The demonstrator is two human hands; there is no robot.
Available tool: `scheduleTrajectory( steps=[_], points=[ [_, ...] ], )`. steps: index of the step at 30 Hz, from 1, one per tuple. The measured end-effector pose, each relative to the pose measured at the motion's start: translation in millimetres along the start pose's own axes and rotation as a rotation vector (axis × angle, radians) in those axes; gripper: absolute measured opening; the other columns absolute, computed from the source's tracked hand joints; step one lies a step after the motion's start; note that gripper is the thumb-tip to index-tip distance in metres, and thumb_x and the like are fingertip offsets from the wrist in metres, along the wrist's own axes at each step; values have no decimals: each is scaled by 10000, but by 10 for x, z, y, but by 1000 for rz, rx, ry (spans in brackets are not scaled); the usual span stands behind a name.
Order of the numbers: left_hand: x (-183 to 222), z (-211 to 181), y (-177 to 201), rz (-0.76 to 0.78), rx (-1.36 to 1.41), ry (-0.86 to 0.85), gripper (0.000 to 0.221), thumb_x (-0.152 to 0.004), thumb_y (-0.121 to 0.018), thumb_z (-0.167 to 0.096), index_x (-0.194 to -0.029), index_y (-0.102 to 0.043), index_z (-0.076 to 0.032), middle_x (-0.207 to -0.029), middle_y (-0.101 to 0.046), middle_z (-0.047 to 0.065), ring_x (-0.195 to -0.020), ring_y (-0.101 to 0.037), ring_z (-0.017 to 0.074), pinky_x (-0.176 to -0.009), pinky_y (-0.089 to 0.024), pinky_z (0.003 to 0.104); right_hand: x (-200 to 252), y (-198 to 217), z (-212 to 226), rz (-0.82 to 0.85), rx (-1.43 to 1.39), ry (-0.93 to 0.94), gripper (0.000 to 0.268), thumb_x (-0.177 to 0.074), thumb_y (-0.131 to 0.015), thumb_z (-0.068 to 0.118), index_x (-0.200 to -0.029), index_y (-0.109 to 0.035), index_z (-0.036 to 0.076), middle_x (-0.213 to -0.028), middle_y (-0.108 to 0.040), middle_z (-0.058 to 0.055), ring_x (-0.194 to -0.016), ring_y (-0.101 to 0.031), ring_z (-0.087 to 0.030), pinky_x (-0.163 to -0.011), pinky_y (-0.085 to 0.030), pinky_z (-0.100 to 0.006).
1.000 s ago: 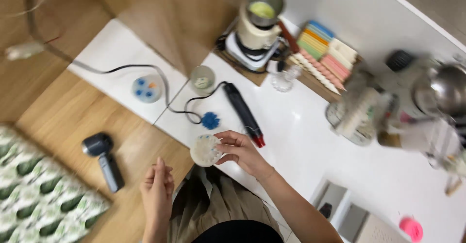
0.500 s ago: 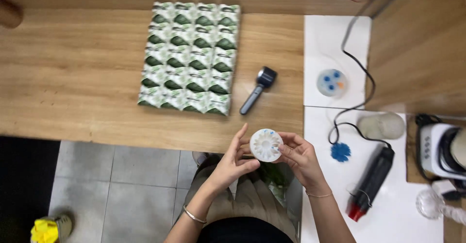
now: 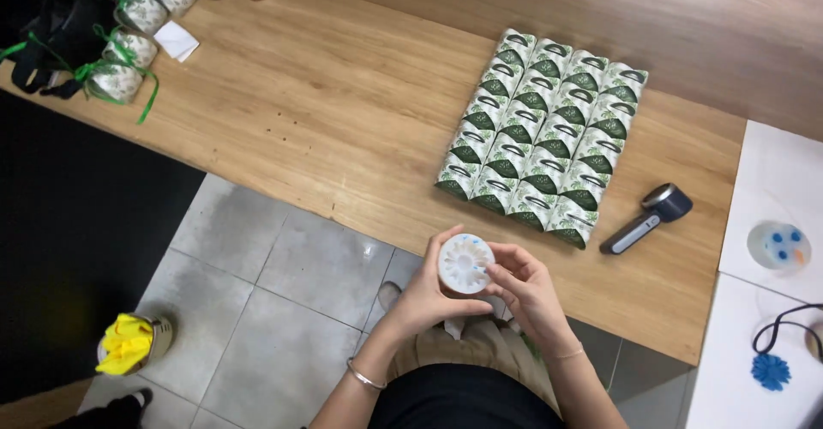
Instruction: Placing small wax shapes into a silicone mold and adjusting their position using a sculpting tool.
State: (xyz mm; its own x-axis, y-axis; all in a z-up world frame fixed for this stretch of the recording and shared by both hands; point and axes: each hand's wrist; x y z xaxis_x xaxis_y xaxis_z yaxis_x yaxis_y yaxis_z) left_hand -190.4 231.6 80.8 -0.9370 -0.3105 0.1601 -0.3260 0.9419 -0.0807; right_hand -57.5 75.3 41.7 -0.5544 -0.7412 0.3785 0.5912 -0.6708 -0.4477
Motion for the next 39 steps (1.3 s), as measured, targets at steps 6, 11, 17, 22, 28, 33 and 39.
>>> scheduleTrajectory(
  steps=[6,11,17,22,28,33,39],
  points=[
    [-34,-4,508,25,127,41,981,-691,-901,-64,-1504,-353,-56,-1294,-643,106,-1193,-654,176,-985,-576,308,-139,-612,94,-25,155,22,341,-987,-634,199,-1260,-663,-2,-1102,-730,-96,-955,-709,-139,-777,-615,-276],
    [-222,96,426,110,68,27,944,-683,-882,0,-1483,-381,-18,-1241,-634,105,-1089,-667,173,-897,-578,309,12,0,5,-376,210,186,281,-999,-633,236,-1166,-658,11,-1004,-709,-60,-879,-710,-132,-708,-593,-272],
    [-425,47,-106,207,-64,72,958,-665,-856,35,-1490,-370,-18,-1200,-636,108,-1039,-676,177,-872,-578,316,923,1144,55,-879,-30,536,267,-1073,-605,230,-1070,-602,-37,-842,-685,-125,-732,-707,-191,-630,-585,-295],
    [-551,22,-853,253,-87,91,950,-670,-842,49,-1487,-362,-20,-1193,-640,115,-1033,-690,183,-869,-594,327,1716,1906,432,-1172,20,667,522,-892,-711,51,-1337,-439,32,-1097,-635,-127,-850,-687,-175,-649,-607,-296],
    [-589,40,-1969,328,-61,121,961,-666,-849,55,-1496,-371,-32,-1190,-639,121,-1037,-684,187,-851,-606,328,2070,3521,555,-1511,494,596,718,-834,-872,108,-1392,-435,-4,-1275,-565,-191,-1132,-618,-258,-825,-629,-317],
    [-591,3,-2746,430,-103,143,942,-679,-852,39,-1476,-360,-54,-1211,-634,123,-1075,-708,204,-855,-603,353,1857,4604,728,-1421,1138,626,1048,-671,-1013,194,-1444,-364,-90,-1393,-491,-298,-1289,-508,-438,-1076,-440,-476],
    [-520,-33,-3132,495,32,274,973,-690,-828,30,-1501,-305,-94,-1235,-604,133,-1065,-700,243,-836,-609,405,1672,4861,866,-1329,971,363,924,-672,-958,227,-1406,-456,-26,-1358,-584,-237,-1251,-596,-359,-1073,-497,-404]
  ],
)
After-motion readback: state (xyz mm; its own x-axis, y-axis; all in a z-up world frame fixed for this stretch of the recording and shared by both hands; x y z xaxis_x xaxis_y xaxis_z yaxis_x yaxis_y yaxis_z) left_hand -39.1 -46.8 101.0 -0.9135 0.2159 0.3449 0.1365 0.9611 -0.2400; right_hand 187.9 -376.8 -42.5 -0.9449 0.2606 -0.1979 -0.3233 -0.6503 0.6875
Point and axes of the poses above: each hand's wrist, its own x-axis away from the middle knuckle, its own y-axis out of the back of the hand, z = x × y
